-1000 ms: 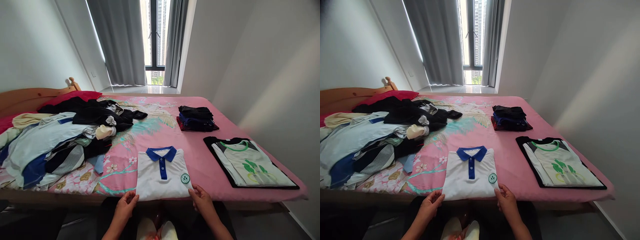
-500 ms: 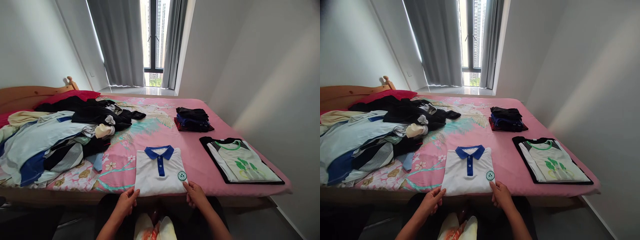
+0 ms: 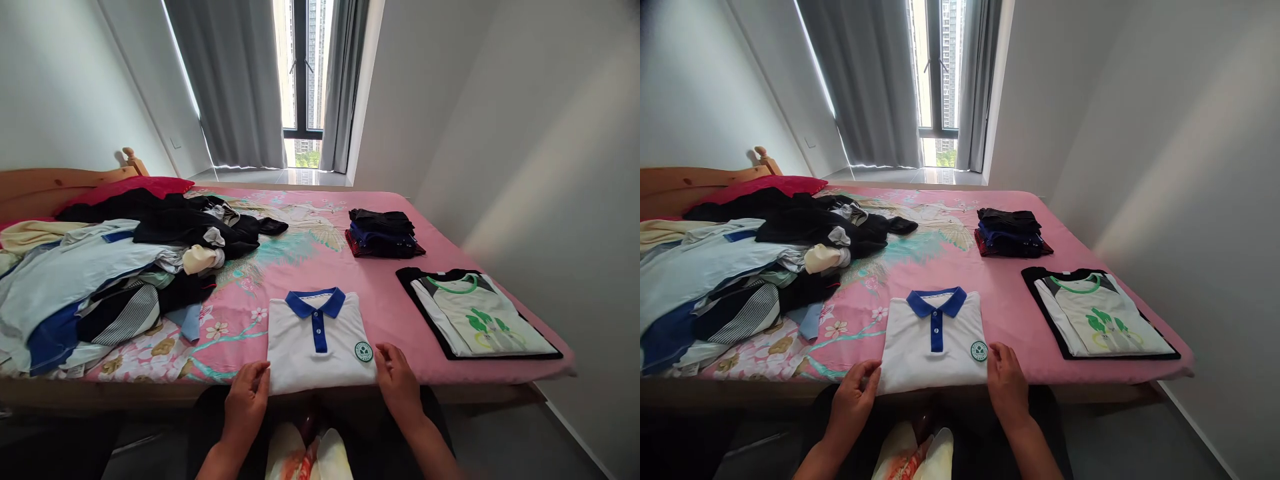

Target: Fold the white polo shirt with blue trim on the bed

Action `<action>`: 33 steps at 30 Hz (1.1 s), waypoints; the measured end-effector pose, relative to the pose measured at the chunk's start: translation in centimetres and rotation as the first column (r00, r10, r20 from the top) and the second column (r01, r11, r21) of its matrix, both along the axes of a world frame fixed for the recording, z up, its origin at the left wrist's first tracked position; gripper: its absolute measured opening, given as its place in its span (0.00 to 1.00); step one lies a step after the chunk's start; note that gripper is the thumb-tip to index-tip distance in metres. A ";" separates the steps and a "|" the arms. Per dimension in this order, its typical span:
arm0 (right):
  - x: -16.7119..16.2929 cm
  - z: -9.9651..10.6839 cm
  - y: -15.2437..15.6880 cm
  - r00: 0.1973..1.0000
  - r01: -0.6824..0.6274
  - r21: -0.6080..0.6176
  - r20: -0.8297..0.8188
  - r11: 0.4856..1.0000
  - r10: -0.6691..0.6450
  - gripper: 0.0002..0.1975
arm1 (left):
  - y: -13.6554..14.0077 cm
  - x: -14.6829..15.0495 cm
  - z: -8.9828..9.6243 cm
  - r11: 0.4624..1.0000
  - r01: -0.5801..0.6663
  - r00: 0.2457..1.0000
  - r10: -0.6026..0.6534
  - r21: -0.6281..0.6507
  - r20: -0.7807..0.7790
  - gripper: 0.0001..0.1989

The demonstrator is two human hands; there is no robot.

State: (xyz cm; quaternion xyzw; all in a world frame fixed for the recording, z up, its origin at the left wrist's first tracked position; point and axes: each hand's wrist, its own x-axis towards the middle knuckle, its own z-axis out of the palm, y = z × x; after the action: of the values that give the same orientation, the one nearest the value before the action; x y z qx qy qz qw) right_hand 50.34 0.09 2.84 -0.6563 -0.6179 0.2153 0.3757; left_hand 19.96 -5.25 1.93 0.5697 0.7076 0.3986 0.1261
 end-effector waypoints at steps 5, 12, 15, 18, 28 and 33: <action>-4.6 -0.6 2.0 0.897 -0.264 0.001 0.367 0.964 0.245 0.28 | 3.4 3.8 0.2 0.959 0.273 0.883 -0.279 -0.069 -0.377 0.22; -3.7 -1.0 3.9 0.869 -0.212 -0.290 0.382 0.933 0.316 0.28 | 3.3 3.4 -2.1 0.931 0.139 0.841 -0.291 -0.337 -0.456 0.29; -3.3 -0.5 5.3 0.881 -0.173 -0.124 0.424 0.977 0.210 0.28 | 4.0 3.2 -1.3 0.946 0.193 0.827 -0.300 -0.261 -0.476 0.27; -3.9 -1.7 6.5 0.810 -0.314 -0.157 0.470 0.936 0.351 0.30 | 4.9 3.5 -1.1 0.939 0.171 0.844 -0.295 -0.297 -0.448 0.29; -0.2 -4.2 9.7 0.951 -0.066 -0.333 -0.307 0.941 -0.042 0.29 | 8.0 -1.8 -1.2 0.965 0.000 0.987 0.042 -0.264 0.152 0.30; 0.1 -2.6 11.4 0.905 -0.207 -0.478 -0.424 0.854 -0.018 0.19 | 11.5 -2.9 1.0 0.877 0.211 0.781 0.115 -0.432 0.614 0.21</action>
State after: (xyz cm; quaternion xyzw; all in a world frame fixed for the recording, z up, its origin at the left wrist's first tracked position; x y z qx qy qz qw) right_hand 50.45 11.47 0.25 -0.6397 -0.4766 0.5240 0.2986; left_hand 17.02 6.26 2.97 0.3750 0.6861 0.3733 0.4994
